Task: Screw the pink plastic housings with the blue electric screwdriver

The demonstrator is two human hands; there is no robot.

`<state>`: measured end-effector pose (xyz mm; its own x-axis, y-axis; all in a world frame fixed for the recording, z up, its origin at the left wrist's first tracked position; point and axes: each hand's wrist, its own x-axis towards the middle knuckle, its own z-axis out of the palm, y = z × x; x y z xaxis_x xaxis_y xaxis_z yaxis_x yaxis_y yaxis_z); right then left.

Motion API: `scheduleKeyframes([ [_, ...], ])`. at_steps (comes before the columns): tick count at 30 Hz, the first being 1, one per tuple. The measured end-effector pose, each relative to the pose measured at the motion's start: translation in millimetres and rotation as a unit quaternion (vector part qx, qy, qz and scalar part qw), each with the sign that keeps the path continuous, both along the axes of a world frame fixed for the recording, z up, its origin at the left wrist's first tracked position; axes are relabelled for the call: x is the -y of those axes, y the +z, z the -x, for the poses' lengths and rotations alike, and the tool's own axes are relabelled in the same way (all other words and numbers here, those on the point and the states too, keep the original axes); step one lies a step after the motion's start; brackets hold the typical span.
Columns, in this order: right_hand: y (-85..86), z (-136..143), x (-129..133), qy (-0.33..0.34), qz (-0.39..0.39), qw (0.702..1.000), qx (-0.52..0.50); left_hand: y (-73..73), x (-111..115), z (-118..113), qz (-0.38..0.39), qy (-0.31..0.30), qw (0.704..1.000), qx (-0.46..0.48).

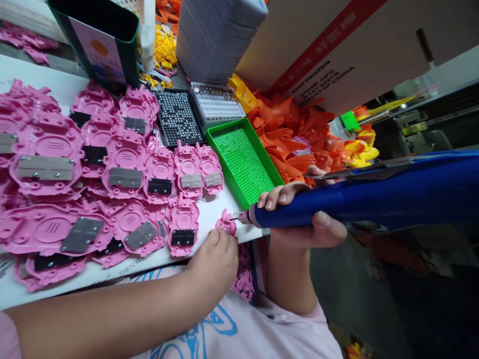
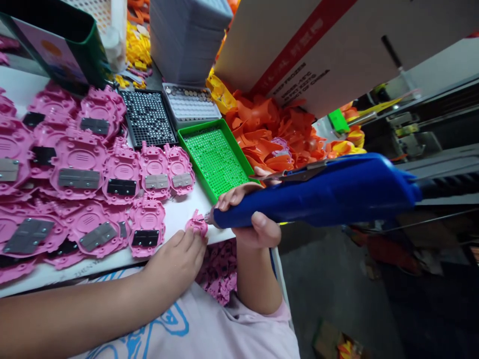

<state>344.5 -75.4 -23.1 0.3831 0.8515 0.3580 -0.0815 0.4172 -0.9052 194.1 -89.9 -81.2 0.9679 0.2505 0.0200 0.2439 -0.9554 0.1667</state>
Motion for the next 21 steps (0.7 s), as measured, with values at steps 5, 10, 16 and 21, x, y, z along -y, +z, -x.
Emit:
scheduleKeyframes([
  [5,-6.3,-1,1,-0.006,0.001,1.0,0.021,0.3,0,1,0.0,0.0,1.0,0.001],
  [10,-8.3,2,4,0.036,-0.032,0.998,0.05,-2.3,3,1,0.014,-0.001,1.0,0.003],
  [16,-9.7,13,4,0.03,-0.049,0.994,0.088,1.0,2,-2,0.047,-0.006,0.999,-0.017],
  [21,-6.1,18,5,0.049,-0.017,0.992,0.116,3.4,-3,-2,0.054,-0.013,0.998,-0.022],
])
